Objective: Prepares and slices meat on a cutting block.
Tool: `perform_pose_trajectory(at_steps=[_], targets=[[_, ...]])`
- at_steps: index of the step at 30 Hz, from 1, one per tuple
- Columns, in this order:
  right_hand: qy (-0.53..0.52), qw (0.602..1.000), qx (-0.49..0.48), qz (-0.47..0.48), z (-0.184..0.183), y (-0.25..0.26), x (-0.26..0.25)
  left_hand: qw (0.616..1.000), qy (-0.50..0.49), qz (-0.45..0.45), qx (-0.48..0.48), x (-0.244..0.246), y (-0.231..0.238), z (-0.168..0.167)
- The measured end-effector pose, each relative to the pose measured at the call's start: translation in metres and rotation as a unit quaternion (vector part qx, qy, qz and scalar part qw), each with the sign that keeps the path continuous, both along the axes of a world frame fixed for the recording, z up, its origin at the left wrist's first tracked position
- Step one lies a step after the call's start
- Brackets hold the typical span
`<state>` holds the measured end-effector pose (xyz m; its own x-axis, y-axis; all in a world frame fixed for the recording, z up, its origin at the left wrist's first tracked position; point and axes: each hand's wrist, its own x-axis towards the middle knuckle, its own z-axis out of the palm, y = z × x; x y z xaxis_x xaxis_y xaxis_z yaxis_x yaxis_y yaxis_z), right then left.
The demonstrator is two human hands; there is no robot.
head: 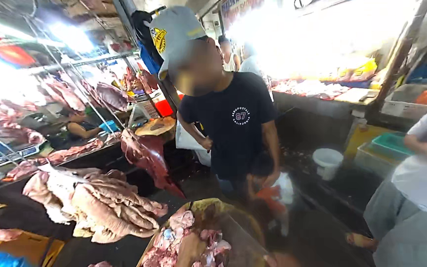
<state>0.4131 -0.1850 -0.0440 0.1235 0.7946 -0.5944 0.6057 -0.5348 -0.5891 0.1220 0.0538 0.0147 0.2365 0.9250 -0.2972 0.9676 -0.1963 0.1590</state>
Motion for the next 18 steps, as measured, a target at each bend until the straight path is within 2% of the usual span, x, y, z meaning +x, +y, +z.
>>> perform_pose_trajectory(at_steps=[4, 6, 8, 13, 15, 18], targets=[[-0.011, 1.000, -0.001, 0.020, -0.013, 0.005, 0.002, 0.989, -0.120, 0.033, 0.075, -0.029, -0.027, 0.020], [-0.017, 1.000, 0.003, 0.006, -0.013, 0.011, 0.005, 0.975, -0.180, 0.073, 0.107, -0.034, -0.042, 0.058], [-0.035, 0.999, 0.022, -0.003, -0.010, 0.017, 0.006, 0.964, -0.203, 0.106, 0.135, -0.046, -0.056, 0.098], [-0.031, 0.999, -0.004, 0.033, -0.011, 0.020, 0.003, 0.936, -0.222, 0.219, 0.166, -0.093, -0.084, 0.150], [-0.025, 0.999, -0.006, 0.032, -0.014, 0.021, 0.003, 0.925, -0.219, 0.248, 0.187, -0.109, -0.087, 0.156], [-0.013, 1.000, -0.001, 0.021, -0.017, 0.021, 0.002, 0.920, -0.193, 0.289, 0.180, -0.132, -0.092, 0.144]])
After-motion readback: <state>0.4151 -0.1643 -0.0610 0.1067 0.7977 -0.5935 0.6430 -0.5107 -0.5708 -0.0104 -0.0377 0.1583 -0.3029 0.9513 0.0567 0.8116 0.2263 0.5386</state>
